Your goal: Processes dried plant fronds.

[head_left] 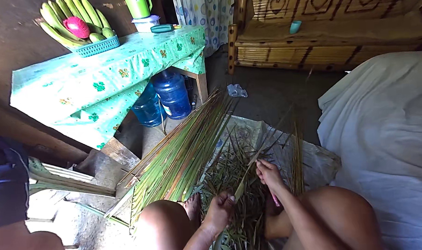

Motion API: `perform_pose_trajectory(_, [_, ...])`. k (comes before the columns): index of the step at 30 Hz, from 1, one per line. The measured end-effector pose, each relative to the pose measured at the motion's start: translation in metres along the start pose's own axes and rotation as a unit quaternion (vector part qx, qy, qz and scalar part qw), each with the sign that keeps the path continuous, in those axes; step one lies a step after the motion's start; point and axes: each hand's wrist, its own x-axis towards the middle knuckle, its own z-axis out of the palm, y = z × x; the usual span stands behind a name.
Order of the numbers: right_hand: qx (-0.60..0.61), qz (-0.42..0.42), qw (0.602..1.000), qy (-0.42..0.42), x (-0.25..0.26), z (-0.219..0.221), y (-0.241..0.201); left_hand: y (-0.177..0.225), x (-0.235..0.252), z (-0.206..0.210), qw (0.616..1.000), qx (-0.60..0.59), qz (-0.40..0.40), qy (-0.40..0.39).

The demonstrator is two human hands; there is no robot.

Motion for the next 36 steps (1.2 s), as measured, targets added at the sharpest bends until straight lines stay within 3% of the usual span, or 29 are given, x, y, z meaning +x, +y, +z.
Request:
perform_pose_trajectory(2, [-0.029,0.054,0.995,-0.084,-0.007,-0.004,-0.004,-0.001,0.004,-0.002,1.0,-0.019,0.002,0.022])
perform_pose_trajectory(4, [0.024,0.047,0.99,-0.13,-0.02,0.0,-0.005,0.003,0.007,-0.004,0.999,-0.031,0.0,0.029])
perform_pose_trajectory(7, [0.122,-0.074,0.98,-0.14,-0.036,0.007,0.004,0.004,0.007,-0.004,0.999,-0.033,-0.005,0.028])
perform_pose_trajectory(9, [0.094,-0.141,0.973,-0.154,-0.042,0.009,0.005,0.004,0.007,-0.001,0.999,-0.034,-0.012,0.015])
perform_pose_trajectory(16, [0.041,-0.206,0.975,-0.067,-0.035,0.017,0.006,0.003,0.006,0.004,0.997,-0.072,-0.028,-0.031])
perform_pose_trajectory(21, [0.088,-0.154,0.984,0.022,-0.009,-0.004,-0.006,0.0,0.004,0.004,0.996,-0.074,-0.026,-0.031])
perform_pose_trajectory(23, [0.099,-0.123,0.987,-0.021,-0.013,-0.01,-0.01,0.001,0.004,0.003,0.997,-0.065,-0.025,-0.013])
perform_pose_trajectory(29, [0.092,-0.013,0.949,-0.301,-0.065,0.005,-0.006,0.007,0.007,0.003,0.998,-0.064,-0.013,0.023])
perform_pose_trajectory(31, [0.101,-0.022,0.942,-0.319,-0.067,0.009,-0.005,0.005,0.006,0.004,0.998,-0.061,-0.003,0.018])
perform_pose_trajectory(36, [0.111,-0.061,0.962,-0.241,-0.054,0.009,-0.006,0.004,0.002,0.0,0.999,-0.036,-0.011,-0.008])
